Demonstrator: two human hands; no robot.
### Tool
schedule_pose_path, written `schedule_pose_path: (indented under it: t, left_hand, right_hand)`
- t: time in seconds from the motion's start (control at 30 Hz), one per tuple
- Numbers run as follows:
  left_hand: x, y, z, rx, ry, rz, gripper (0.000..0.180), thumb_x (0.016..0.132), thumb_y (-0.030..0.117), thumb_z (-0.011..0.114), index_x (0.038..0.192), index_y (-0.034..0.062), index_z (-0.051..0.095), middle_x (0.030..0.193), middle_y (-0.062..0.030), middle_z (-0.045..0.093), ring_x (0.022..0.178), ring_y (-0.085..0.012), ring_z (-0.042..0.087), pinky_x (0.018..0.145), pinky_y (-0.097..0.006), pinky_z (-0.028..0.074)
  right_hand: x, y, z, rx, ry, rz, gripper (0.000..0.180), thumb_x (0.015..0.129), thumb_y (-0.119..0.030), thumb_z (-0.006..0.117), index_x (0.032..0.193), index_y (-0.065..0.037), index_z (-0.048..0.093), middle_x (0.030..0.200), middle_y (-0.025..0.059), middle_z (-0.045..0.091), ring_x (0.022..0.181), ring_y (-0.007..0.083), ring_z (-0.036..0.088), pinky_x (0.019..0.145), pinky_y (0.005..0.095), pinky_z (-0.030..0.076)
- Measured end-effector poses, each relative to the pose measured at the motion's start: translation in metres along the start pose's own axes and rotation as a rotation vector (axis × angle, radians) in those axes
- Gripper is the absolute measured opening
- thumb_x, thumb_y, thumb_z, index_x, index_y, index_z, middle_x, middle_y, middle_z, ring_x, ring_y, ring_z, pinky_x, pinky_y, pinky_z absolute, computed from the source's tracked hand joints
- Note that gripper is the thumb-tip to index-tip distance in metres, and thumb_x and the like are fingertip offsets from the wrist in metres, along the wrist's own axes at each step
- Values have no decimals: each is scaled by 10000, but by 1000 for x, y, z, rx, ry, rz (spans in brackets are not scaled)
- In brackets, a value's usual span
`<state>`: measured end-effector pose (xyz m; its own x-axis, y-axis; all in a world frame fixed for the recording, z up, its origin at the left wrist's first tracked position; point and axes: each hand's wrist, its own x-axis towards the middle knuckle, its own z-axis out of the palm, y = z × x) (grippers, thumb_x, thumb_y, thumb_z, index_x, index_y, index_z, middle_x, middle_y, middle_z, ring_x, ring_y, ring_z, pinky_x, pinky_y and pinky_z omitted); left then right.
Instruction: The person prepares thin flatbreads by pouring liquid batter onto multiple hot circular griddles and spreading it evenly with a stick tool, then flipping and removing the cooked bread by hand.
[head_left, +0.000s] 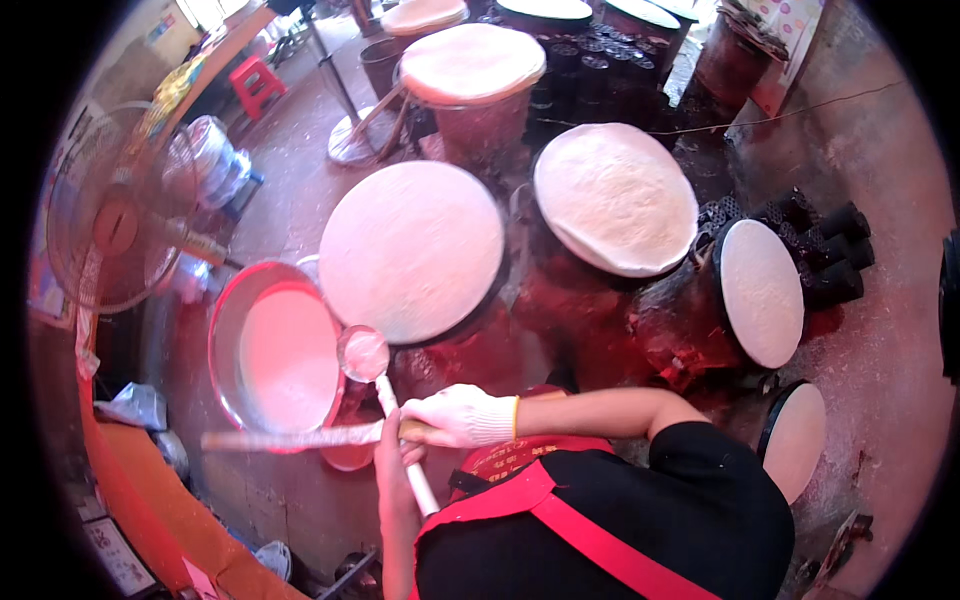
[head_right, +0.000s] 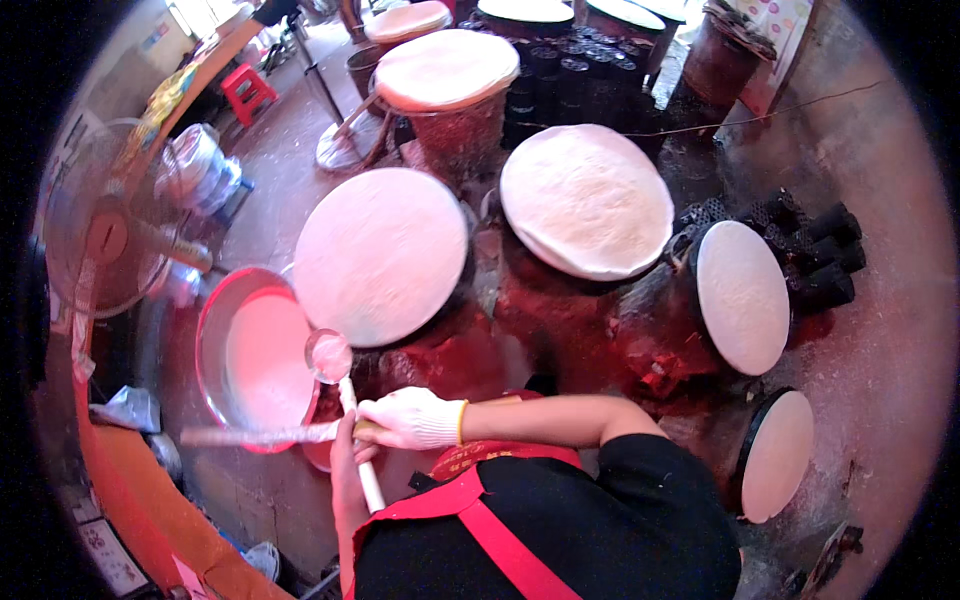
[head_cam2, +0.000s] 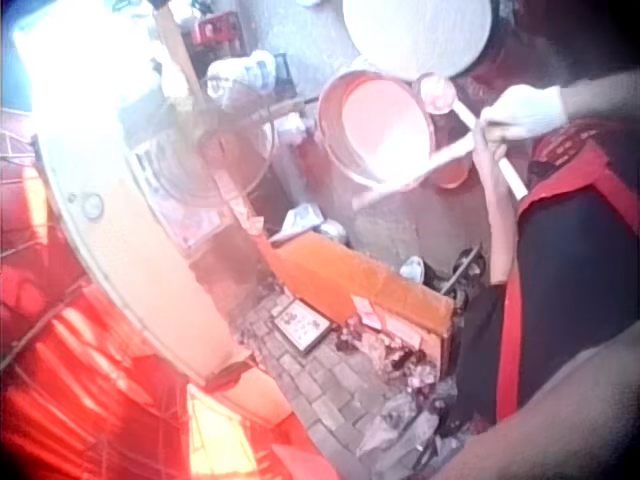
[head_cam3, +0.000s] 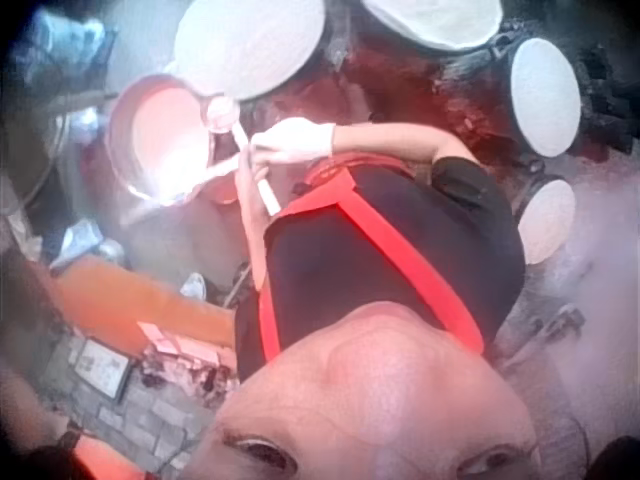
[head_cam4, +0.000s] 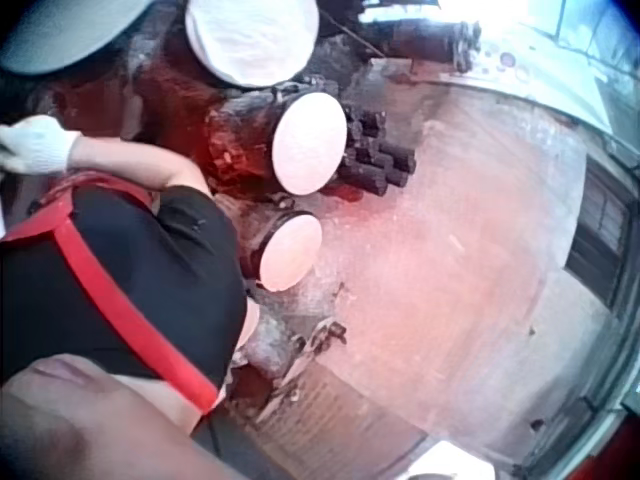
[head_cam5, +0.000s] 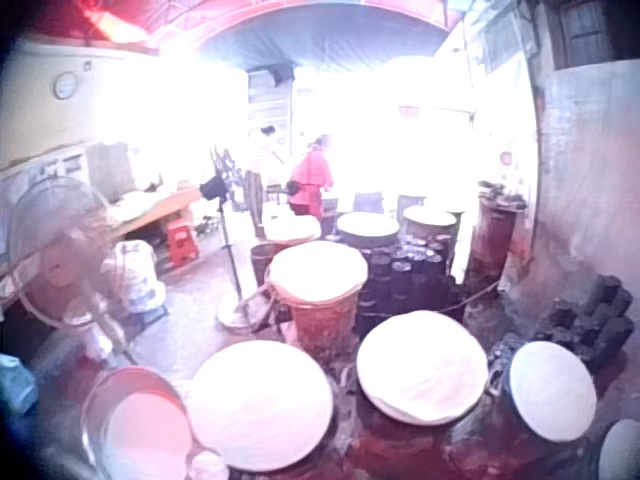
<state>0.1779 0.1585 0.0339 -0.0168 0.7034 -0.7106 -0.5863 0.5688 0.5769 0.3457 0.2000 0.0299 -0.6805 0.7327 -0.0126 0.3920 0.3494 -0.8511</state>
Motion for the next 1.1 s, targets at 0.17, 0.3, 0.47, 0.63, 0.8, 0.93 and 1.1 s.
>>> schedule_pose_path:
  t: [0.17, 0.3, 0.47, 0.63, 0.8, 0.93, 1.1]
  left_hand:
    - [5, 17, 69, -575, -116, -276, 249, 936, 120, 490, 1122, -45, 474, 700, -24, 415, 457, -38, 333, 352, -154, 304]
    - [-17, 15, 112, -529, -2, -156, 307, 938, 125, 483, 1184, -55, 449, 795, -78, 520, 458, -35, 357, 343, -159, 313]
    - [-29, 14, 157, -637, -31, -162, 315, 948, 131, 469, 1200, -53, 430, 848, -99, 535, 473, -38, 377, 354, -162, 335]
    - [-31, 18, 180, -565, 19, -77, 323, 960, 131, 442, 1218, -57, 392, 908, -123, 543, 462, -41, 389, 348, -169, 356]
    - [-29, 23, 188, -559, -36, -76, 362, 970, 132, 422, 1243, -99, 363, 960, -156, 552, 440, -43, 397, 339, -171, 373]
    - [-26, 22, 187, -559, -67, -97, 361, 970, 130, 424, 1234, -108, 365, 821, -115, 527, 437, -43, 390, 333, -169, 359]
    - [-25, 26, 167, -530, -87, -141, 267, 952, 102, 451, 1156, -68, 430, 821, -81, 515, 459, -40, 385, 343, -164, 348]
  right_hand:
    - [2, 117, -184, -312, 128, -6, 267, 851, -227, 453, 943, -71, 648, 961, 169, 648, 887, 343, 615, 793, 401, 485]
    - [-26, 222, -377, -555, 401, 399, 295, 858, -180, 436, 1058, -56, 615, 984, 191, 643, 924, 344, 609, 824, 419, 473]
    - [-68, 368, -499, -494, 444, 637, 352, 870, -220, 524, 1167, -51, 609, 1066, 133, 655, 978, 268, 619, 849, 354, 485]
    - [-67, 362, -501, 89, 253, 653, 270, 838, -175, 633, 1052, -16, 669, 841, 57, 675, 748, 116, 613, 730, 247, 497]
    - [-96, 288, -501, 195, 366, 488, 238, 854, -218, 649, 989, -25, 686, 838, 23, 663, 740, 86, 604, 685, 228, 493]
    - [-114, 199, -520, 106, 360, 307, 264, 871, -238, 636, 989, -3, 658, 835, -9, 628, 759, 57, 569, 724, 208, 480]
    - [-89, 160, -552, -413, 496, 265, 266, 828, -263, 616, 923, -27, 697, 765, 35, 657, 698, 100, 601, 678, 230, 490]
